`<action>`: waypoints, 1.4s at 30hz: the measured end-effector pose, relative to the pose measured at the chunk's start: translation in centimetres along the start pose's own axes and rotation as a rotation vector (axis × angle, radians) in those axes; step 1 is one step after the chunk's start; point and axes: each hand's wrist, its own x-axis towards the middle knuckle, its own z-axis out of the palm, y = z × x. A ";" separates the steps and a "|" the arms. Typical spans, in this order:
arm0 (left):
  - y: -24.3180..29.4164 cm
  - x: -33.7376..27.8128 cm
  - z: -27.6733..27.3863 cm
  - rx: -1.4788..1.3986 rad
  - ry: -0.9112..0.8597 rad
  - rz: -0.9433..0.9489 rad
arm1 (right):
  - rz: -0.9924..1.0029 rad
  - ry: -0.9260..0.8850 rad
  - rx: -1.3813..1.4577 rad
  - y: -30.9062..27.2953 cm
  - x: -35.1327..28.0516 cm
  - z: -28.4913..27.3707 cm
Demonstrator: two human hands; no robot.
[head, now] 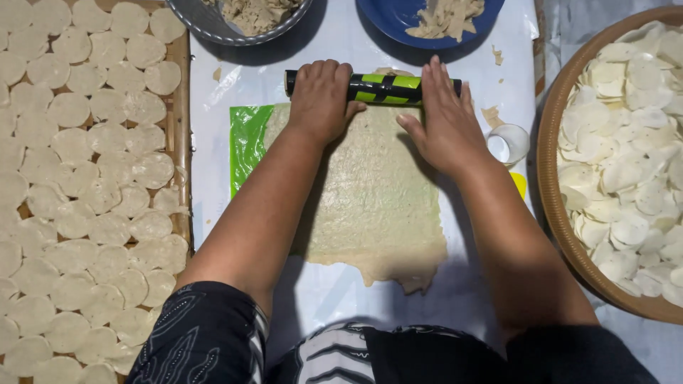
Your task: Rolling out dough and cutting small circular chips on a prep table.
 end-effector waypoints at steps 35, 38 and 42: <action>7.5 -28.3 -9.6 -0.424 -0.376 -0.344 | -0.133 0.154 -0.213 -4.7 3.5 0.1; 7.4 -28.1 -9.8 -0.427 -0.437 -0.395 | -0.182 0.097 -0.249 -5.9 6.0 1.3; 7.4 -28.2 -9.5 -0.430 -0.418 -0.370 | -0.174 0.064 -0.306 -5.5 6.4 1.5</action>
